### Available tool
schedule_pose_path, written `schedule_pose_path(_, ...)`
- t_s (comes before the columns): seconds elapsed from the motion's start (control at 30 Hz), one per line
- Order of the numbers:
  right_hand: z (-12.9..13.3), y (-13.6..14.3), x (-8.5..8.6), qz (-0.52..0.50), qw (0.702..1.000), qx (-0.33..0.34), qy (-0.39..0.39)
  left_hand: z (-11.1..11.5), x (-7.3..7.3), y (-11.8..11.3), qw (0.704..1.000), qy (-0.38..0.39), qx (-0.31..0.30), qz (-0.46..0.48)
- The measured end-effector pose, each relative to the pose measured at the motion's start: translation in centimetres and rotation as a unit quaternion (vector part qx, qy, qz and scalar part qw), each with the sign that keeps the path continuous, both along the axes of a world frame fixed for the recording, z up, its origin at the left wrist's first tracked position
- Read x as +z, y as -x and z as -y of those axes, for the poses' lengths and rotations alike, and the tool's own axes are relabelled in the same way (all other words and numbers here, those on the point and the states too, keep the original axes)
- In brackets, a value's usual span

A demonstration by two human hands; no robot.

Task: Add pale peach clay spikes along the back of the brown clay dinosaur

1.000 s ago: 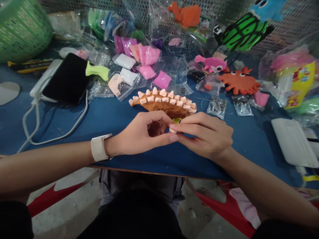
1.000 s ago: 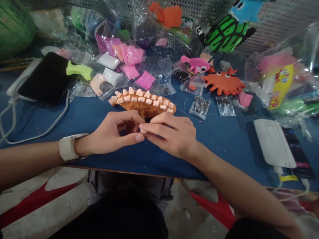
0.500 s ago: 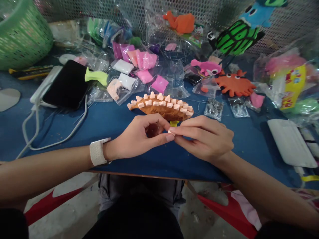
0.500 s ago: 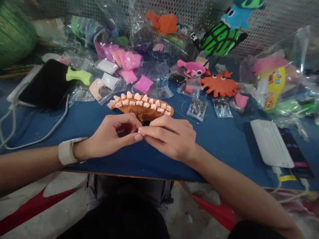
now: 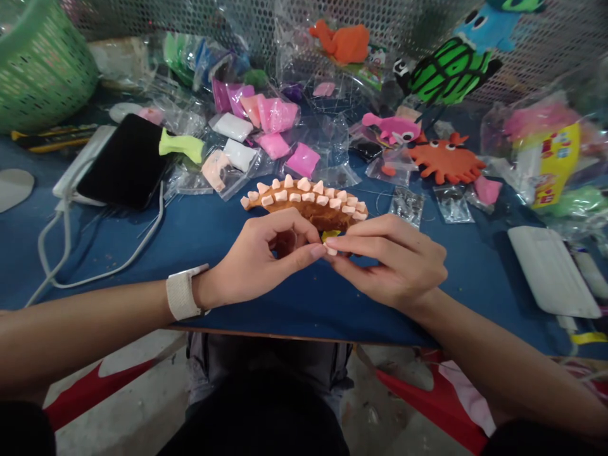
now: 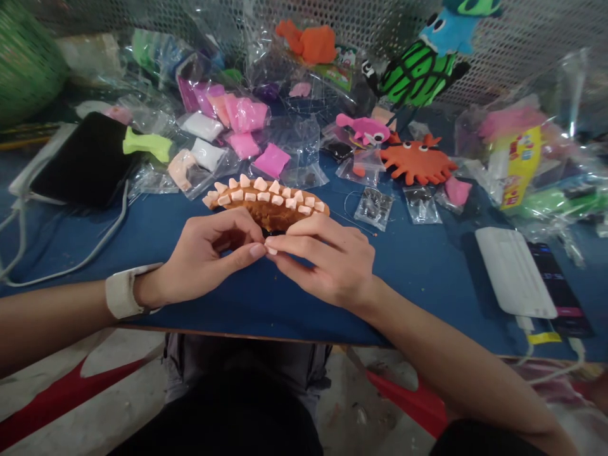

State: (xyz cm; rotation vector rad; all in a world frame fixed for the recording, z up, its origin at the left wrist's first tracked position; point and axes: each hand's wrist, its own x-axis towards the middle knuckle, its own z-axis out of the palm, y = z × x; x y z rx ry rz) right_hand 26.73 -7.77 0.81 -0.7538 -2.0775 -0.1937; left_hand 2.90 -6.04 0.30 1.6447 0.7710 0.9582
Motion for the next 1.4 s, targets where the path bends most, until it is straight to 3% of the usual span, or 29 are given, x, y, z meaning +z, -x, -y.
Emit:
schedule_pose_path(0.17, 0.1, 0.0, -0.1, 0.003, 1.000, 0.001, 0.012, -0.1, -0.1, 0.0, 0.998, -0.053, 0.005, -0.016)
schedule_pose_path(0.33, 0.1, 0.3, -0.2, -0.109, 0.992, 0.028, 0.059, -0.7, 0.3, 0.6, 0.961, -0.273, 0.044, -0.030)
schedule_pose_path(0.43, 0.2, 0.1, -0.2, -0.089, 0.994, 0.027, 0.048, -0.9, 0.4, 1.0, 0.932, -0.355, 0.062, -0.042)
schedule_pose_path(0.93, 0.4, 0.1, 0.3, -0.027, 1.000, 0.001, 0.001, -0.5, 0.2, 1.1, 0.904, -0.416, 0.081, -0.059)
schedule_pose_path(1.13, 0.6, 0.0, 0.4, -0.023, 1.000, -0.011, -0.003, -0.4, 0.0, 0.8, 0.928, -0.363, 0.078, -0.027)
schedule_pose_path(1.3, 0.7, -0.4, 0.6, -0.009, 1.000, -0.005, -0.023, 0.0, 0.5, 0.4, 0.991, -0.131, 0.020, 0.026)
schedule_pose_path(1.4, 0.6, -0.4, 0.6, 0.001, 1.000, 0.008, -0.025, 0.1, 0.5, 0.1, 0.996, -0.020, -0.033, 0.083)
